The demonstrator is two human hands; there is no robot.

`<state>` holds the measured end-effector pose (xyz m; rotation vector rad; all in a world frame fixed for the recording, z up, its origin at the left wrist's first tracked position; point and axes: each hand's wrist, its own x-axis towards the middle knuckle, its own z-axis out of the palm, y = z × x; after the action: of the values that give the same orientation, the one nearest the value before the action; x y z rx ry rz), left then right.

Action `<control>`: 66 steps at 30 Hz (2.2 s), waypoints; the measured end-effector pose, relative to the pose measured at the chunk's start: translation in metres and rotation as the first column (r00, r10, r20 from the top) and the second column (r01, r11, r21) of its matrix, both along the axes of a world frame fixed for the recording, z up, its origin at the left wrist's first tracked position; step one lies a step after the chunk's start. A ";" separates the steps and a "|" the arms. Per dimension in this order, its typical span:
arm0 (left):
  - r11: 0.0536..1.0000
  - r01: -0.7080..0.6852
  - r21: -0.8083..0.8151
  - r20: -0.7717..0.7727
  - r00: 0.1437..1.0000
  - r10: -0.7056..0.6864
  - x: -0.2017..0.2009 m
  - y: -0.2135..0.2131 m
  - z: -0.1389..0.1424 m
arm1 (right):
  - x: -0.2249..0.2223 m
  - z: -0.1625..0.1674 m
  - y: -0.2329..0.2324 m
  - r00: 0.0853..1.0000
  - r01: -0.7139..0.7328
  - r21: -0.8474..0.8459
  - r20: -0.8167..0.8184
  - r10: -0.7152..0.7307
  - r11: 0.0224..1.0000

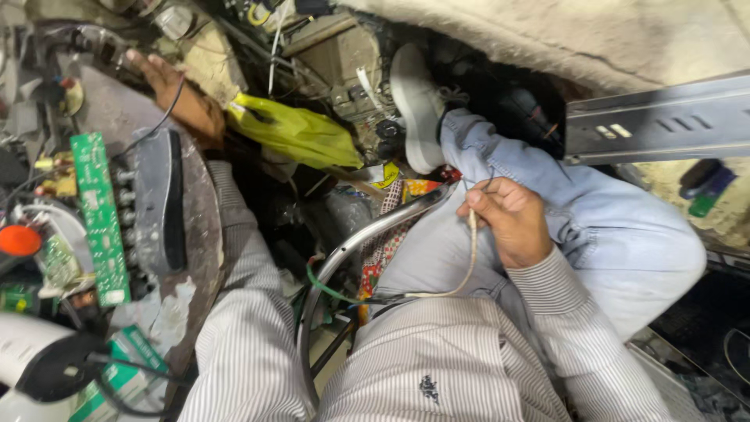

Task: The person repairs an LED floodlight at a cluttered workbench. They unscrew the housing with a screwdriver, open the casing to reach the internal driver board and wiring, handle a small circuit board, then separate the heat-sink housing with the LED chip and rework the assembly, using a multimeter on the bench.

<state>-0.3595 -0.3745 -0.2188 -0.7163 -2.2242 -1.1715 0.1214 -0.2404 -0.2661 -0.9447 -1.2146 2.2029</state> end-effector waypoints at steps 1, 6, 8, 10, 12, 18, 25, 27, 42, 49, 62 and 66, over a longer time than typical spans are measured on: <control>0.999 -0.017 -0.049 -0.043 0.999 0.015 0.002 0.001 0.000 | -0.001 0.000 -0.002 1.000 0.019 0.002 -0.001 -0.019 1.000; 0.999 0.030 -0.026 0.019 0.999 -0.029 0.044 -0.007 -0.003 | 0.020 0.023 -0.013 0.999 0.047 0.049 -0.005 -0.047 0.998; 0.993 0.115 0.025 0.112 0.987 -0.117 0.095 -0.012 0.002 | 0.034 0.042 -0.020 0.994 0.108 0.060 -0.024 -0.107 0.992; 0.949 0.309 0.055 0.253 0.916 -0.313 0.167 -0.011 0.010 | 0.047 0.063 -0.024 0.975 0.209 0.076 -0.095 -0.202 0.975; 0.868 0.495 -0.038 0.324 0.828 -0.458 0.241 -0.010 0.027 | 0.058 0.084 -0.032 0.954 0.281 0.025 -0.121 -0.276 0.959; 0.384 0.828 0.409 0.476 0.165 -0.864 0.374 0.037 0.105 | 0.073 0.122 -0.029 0.903 0.398 0.022 -0.184 -0.387 0.917; 0.268 0.744 0.612 0.559 -0.168 -0.812 0.403 0.085 0.151 | 0.091 0.160 -0.016 0.849 0.515 0.210 -0.259 -0.460 0.831; 0.237 0.746 0.622 0.520 -0.167 -0.838 0.408 0.096 0.156 | 0.096 0.170 -0.009 0.852 0.513 0.273 -0.277 -0.445 0.814; 0.309 0.735 0.604 0.369 0.085 -0.925 0.423 0.119 0.194 | 0.090 0.195 0.029 0.629 0.760 0.315 -0.576 -0.522 0.568; 0.389 0.789 0.475 0.258 0.298 -0.919 0.427 0.132 0.191 | 0.088 0.192 0.047 0.700 0.671 0.587 -0.300 -0.648 0.453; 0.396 0.883 0.254 0.111 0.380 -0.918 0.422 0.142 0.186 | 0.087 0.202 0.050 0.716 0.613 0.643 -0.208 -0.667 0.458; 0.394 0.883 0.255 0.110 0.378 -0.919 0.421 0.145 0.185 | 0.086 0.200 0.049 0.673 0.518 0.791 -0.142 -0.726 0.325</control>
<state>0.0618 -0.2295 -0.0336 -1.9959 -1.7823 -1.9901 0.2072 -0.1910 -0.0658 -1.0352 -1.3891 0.7555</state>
